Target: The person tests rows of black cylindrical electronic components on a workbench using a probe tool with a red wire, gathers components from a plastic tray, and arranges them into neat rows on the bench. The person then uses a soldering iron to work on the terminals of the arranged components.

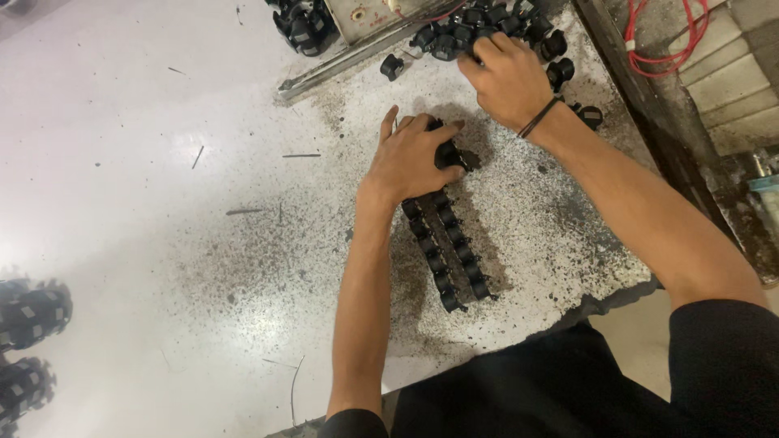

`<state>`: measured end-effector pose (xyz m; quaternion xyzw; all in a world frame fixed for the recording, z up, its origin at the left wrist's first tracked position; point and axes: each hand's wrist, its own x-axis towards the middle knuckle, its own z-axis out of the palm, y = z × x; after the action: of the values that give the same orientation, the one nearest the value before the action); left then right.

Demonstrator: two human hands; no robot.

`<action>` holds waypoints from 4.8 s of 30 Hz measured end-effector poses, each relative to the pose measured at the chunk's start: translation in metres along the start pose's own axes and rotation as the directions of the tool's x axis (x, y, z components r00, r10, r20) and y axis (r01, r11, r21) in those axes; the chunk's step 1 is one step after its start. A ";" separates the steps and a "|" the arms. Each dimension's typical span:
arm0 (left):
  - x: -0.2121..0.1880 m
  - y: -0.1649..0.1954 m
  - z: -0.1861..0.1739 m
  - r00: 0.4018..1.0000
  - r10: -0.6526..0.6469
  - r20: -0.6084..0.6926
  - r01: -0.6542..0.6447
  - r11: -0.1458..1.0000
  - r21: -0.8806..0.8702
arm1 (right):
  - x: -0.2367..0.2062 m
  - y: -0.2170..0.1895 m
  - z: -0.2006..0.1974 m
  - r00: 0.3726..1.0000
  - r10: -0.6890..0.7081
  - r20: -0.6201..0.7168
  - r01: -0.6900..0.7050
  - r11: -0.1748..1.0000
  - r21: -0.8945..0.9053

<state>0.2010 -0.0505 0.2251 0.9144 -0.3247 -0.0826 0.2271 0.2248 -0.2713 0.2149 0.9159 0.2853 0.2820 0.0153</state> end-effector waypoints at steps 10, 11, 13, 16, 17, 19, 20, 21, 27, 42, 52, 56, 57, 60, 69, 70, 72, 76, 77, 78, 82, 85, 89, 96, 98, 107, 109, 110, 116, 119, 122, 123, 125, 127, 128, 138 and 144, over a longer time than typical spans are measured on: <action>0.001 0.001 0.007 0.999 -0.035 0.021 0.035 0.999 -0.002 | -0.096 -0.052 -0.061 0.984 0.028 0.175 -0.081 0.949 0.303; 0.001 0.001 0.007 0.999 -0.043 0.033 0.044 0.999 -0.004 | -0.098 -0.057 -0.066 0.984 0.025 0.178 -0.075 0.957 0.281; 0.000 0.002 0.006 1.000 -0.017 -0.013 0.016 1.000 -0.006 | -0.095 -0.065 -0.074 0.948 0.121 0.295 -0.236 0.887 0.396; -0.001 0.003 0.005 0.999 -0.035 0.007 0.035 0.999 -0.024 | -0.083 -0.080 -0.078 0.932 0.194 0.305 -0.329 0.803 0.497; -0.001 0.004 0.005 0.998 -0.052 0.029 0.053 0.998 -0.029 | -0.080 -0.083 -0.078 0.937 0.212 0.276 -0.332 0.783 0.526; 0.000 0.004 0.004 0.999 -0.040 0.011 0.040 0.999 -0.027 | -0.075 -0.085 -0.077 0.947 0.234 0.221 -0.316 0.804 0.503; 0.000 0.004 0.005 1.000 -0.031 0.003 0.031 0.999 -0.024 | -0.074 -0.085 -0.076 0.950 0.246 0.191 -0.309 0.814 0.491; 0.001 0.004 0.005 1.000 -0.022 0.002 0.022 1.000 -0.017 | -0.075 -0.083 -0.075 0.949 0.229 0.217 -0.309 0.818 0.485; 0.002 0.004 0.006 1.000 -0.027 0.005 0.027 1.000 -0.006 | -0.079 -0.073 -0.075 0.966 0.170 0.195 -0.244 0.852 0.463; 0.001 0.003 0.006 0.999 -0.031 0.034 0.031 0.999 -0.009 | -0.085 -0.077 -0.056 0.975 0.141 0.174 -0.202 0.891 0.407; -0.002 0.015 0.001 0.993 -0.054 0.103 0.046 0.996 0.077 | -0.059 -0.030 -0.083 0.988 0.152 0.031 -0.149 0.986 -0.072; -0.001 0.017 0.003 0.990 -0.068 0.119 0.063 0.997 0.047 | -0.101 -0.060 -0.080 0.909 0.245 0.337 -0.377 0.828 0.415; -0.001 0.017 0.004 0.990 -0.071 0.121 0.065 0.997 0.049 | -0.112 -0.072 -0.079 0.917 0.234 0.322 -0.367 0.808 0.460; -0.001 0.015 0.005 0.992 -0.065 0.110 0.060 0.997 0.050 | -0.129 -0.098 -0.074 0.951 0.203 0.233 -0.298 0.805 0.513; 0.000 0.020 0.003 0.985 -0.086 0.148 0.078 0.995 0.059 | -0.061 -0.024 -0.058 0.983 0.179 0.029 -0.167 0.957 -0.239; 0.000 0.020 0.003 0.983 -0.088 0.161 0.076 0.994 0.078 | -0.055 -0.016 -0.055 0.982 0.173 0.079 -0.153 0.966 -0.206; 0.000 0.021 0.001 0.983 -0.085 0.161 0.069 0.993 0.101 | -0.052 -0.009 -0.054 0.974 0.157 0.164 -0.134 0.981 -0.143; -0.004 0.026 0.002 0.986 -0.086 0.142 0.074 0.993 0.091 | -0.082 -0.028 -0.065 0.973 0.086 0.214 -0.118 0.983 0.141; -0.004 0.028 0.003 0.987 -0.084 0.137 0.071 0.993 0.094 | -0.093 -0.036 -0.070 0.943 0.139 0.303 -0.220 0.943 0.252; -0.005 0.031 0.004 0.979 -0.111 0.169 0.093 0.990 0.111 | -0.105 -0.044 -0.075 0.900 0.179 0.398 -0.328 0.878 0.347; -0.004 0.039 0.007 0.971 -0.143 0.191 0.112 0.980 0.162 | -0.139 -0.076 -0.090 0.895 0.213 0.392 -0.388 0.806 0.448; -0.003 0.041 0.007 0.977 -0.135 0.168 0.107 0.981 0.162 | -0.147 -0.098 -0.094 0.956 0.208 0.207 -0.290 0.770 0.568; -0.004 0.041 0.006 0.974 -0.130 0.184 0.101 0.982 0.161 | -0.133 -0.106 -0.093 0.991 0.122 0.060 -0.135 0.830 0.541; -0.009 0.045 0.001 0.979 -0.127 0.157 0.101 0.981 0.164 | -0.084 -0.027 -0.072 0.977 0.204 -0.060 -0.213 0.935 -0.284; -0.014 0.047 -0.003 0.986 -0.125 0.108 0.106 0.981 0.165 | -0.081 -0.012 -0.063 0.975 0.209 0.073 -0.190 0.959 -0.208; -0.094 0.094 0.042 0.937 0.078 -0.341 -0.037 0.991 0.125 | -0.110 -0.035 -0.043 0.960 0.167 0.227 -0.232 0.926 0.298; -0.098 0.099 0.054 0.902 0.102 -0.420 -0.061 0.992 0.110 | -0.105 -0.036 -0.041 0.939 0.250 0.234 -0.316 0.897 0.308; -0.099 0.101 0.058 0.878 0.116 -0.464 -0.075 0.992 0.105 | -0.102 -0.036 -0.041 0.931 0.289 0.222 -0.348 0.887 0.303; -0.095 0.099 0.063 0.847 0.081 -0.526 -0.059 0.997 0.058 | -0.099 -0.031 -0.068 0.987 0.114 0.111 -0.134 0.971 0.197; -0.098 0.097 0.065 0.855 0.050 -0.516 -0.049 0.999 0.015 | -0.117 -0.043 -0.097 0.947 0.138 0.289 -0.202 0.957 0.207; -0.098 0.095 0.069 0.858 0.056 -0.511 -0.056 0.998 0.016 | -0.136 -0.067 -0.120 0.778 0.217 0.589 -0.474 0.819 0.324; -0.098 0.094 0.069 0.859 0.047 -0.510 -0.051 0.999 0.007 | -0.141 -0.077 -0.124 0.850 0.210 0.483 -0.431 0.805 0.407; -0.097 0.094 0.070 0.864 0.026 -0.502 -0.038 0.999 -0.012 | -0.146 -0.094 -0.129 0.945 0.211 0.250 -0.318 0.770 0.553; -0.096 0.094 0.070 0.864 0.022 -0.504 -0.039 0.999 -0.023 | -0.146 -0.104 -0.127 0.962 0.213 0.173 -0.272 0.821 0.501; -0.096 0.094 0.070 0.863 0.027 -0.505 -0.043 0.999 -0.020 | -0.144 -0.104 -0.125 0.968 0.215 0.126 -0.250 0.845 0.473; -0.103 0.103 0.061 0.848 0.137 -0.512 -0.096 0.990 0.106 | -0.093 -0.018 -0.077 0.968 0.242 0.063 -0.203 0.907 -0.369; -0.110 0.113 0.065 0.913 0.113 -0.391 -0.100 0.994 0.052 | -0.141 -0.041 -0.092 0.986 0.099 0.131 -0.125 0.969 0.214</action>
<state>0.0336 -0.0825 0.2208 0.8967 -0.3232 0.1203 0.2776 0.0599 -0.3244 0.2126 0.9418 0.2612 0.1936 -0.0858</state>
